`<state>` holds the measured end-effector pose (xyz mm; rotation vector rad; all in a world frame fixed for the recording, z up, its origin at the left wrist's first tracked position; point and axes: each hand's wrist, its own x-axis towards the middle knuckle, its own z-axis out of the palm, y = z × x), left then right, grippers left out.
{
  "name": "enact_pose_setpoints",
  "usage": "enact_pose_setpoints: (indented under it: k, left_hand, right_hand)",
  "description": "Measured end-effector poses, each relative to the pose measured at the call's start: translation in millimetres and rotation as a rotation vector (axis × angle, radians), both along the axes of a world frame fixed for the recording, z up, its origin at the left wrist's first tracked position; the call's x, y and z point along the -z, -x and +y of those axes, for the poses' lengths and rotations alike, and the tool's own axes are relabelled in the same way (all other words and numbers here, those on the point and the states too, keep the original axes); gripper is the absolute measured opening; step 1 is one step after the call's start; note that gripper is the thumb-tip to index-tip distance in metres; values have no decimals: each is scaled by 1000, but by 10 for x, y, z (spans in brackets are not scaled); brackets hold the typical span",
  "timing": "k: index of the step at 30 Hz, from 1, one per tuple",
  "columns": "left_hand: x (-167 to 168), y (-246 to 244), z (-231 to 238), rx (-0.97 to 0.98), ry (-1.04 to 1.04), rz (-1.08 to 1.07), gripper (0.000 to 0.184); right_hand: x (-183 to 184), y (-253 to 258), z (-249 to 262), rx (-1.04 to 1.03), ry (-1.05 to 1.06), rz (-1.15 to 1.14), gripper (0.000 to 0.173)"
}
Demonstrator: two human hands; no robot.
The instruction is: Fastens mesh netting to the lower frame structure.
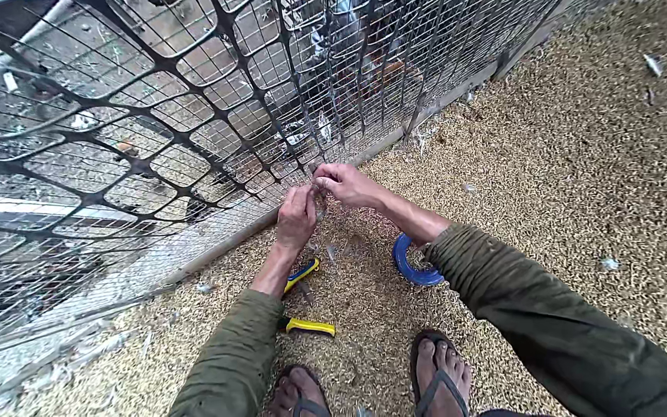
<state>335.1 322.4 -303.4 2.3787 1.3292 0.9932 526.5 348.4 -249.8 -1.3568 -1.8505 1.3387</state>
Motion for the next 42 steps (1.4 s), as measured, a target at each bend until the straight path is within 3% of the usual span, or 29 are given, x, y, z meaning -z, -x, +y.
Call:
enact_pose_setpoints:
  k: [5, 14, 22, 27, 35, 42]
  left_hand:
    - [-31, 23, 23, 23, 41, -12, 22]
    - [-105, 68, 46, 118, 26, 81, 21]
    - [-126, 26, 20, 67, 11, 108, 22]
    - [-147, 48, 67, 196, 12, 177, 18]
    - [-176, 76, 118, 275, 146, 190, 20]
    - [-283, 80, 167, 320, 305, 223, 20]
  right_hand:
    - [4, -36, -19, -9, 5, 32, 21]
    - [19, -129, -49, -30, -159, 21, 34]
    - [28, -166, -100, -73, -293, 14, 26]
    - [13, -188, -83, -86, -350, 3, 20]
    - [93, -212, -78, -182, -528, -70, 5]
    - [68, -211, -114, -202, -594, -98, 11]
